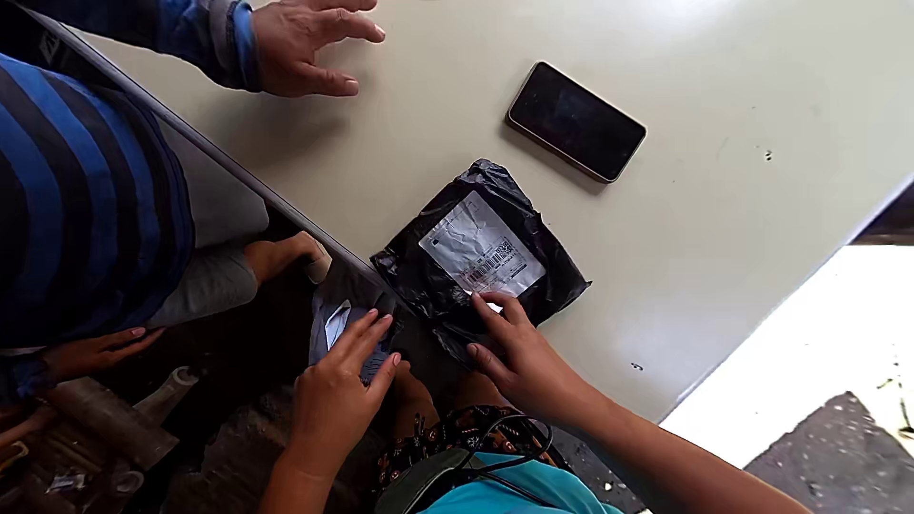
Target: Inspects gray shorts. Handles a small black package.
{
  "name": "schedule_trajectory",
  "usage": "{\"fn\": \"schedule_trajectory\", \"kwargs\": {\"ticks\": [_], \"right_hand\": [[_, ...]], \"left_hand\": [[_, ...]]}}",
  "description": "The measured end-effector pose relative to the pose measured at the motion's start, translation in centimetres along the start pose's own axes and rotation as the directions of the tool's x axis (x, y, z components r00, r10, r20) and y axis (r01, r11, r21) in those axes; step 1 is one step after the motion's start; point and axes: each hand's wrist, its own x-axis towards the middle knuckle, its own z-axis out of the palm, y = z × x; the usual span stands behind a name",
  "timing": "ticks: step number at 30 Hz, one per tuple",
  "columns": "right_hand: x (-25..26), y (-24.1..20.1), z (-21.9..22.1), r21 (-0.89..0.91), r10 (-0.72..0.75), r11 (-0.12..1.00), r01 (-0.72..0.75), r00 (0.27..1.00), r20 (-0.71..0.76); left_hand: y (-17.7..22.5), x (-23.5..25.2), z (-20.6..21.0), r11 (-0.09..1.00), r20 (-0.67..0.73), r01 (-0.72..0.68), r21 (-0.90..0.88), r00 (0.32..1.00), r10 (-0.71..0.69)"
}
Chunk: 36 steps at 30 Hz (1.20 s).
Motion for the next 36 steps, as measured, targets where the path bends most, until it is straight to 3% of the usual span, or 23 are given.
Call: {"fn": "schedule_trajectory", "kwargs": {"ticks": [2,3,5,7,11,15,20,36], "right_hand": [[-0.8,0.0,-0.2,0.134,-0.082,0.986,0.099,0.989,-0.121],[-1.0,0.5,-0.5,0.111,-0.145,0.979,0.172,0.965,-0.217],[-0.6,2.2,-1.5,-0.104,-0.298,0.954,0.281,0.859,-0.415],[0.3,4.2,-3.0,-0.306,-0.419,0.904,0.3,0.768,-0.485],[2.3,8.2,-4.8,-0.476,-0.497,0.832,0.285,0.763,-0.412],[3.0,10.4,-3.7,-0.506,-0.508,0.82,0.266,0.746,-0.43],[3.3,11.6,-2.7,-0.513,-0.552,0.808,0.289,0.674,-0.49],[3.3,12.0,-2.9,-0.478,-0.591,0.798,0.366,0.633,-0.501]], "left_hand": [[1.5,-0.5,1.5,0.999,0.004,-0.04,0.015,0.999,0.04],[2.1,-0.6,2.2,0.998,0.001,-0.059,0.022,0.998,0.059],[3.0,-0.5,3.5,0.994,0.005,-0.097,0.041,0.995,0.097],[3.7,-0.3,4.4,0.991,0.028,-0.12,0.067,0.993,0.118],[3.8,0.2,5.6,0.99,0.07,-0.103,0.098,0.993,0.096],[3.4,0.7,5.9,0.993,0.089,-0.067,0.098,0.994,0.058],[2.9,1.1,5.7,0.996,0.086,-0.031,0.087,0.996,0.023],[1.9,2.5,5.1,0.999,0.04,0.035,0.014,0.999,-0.036]]}}
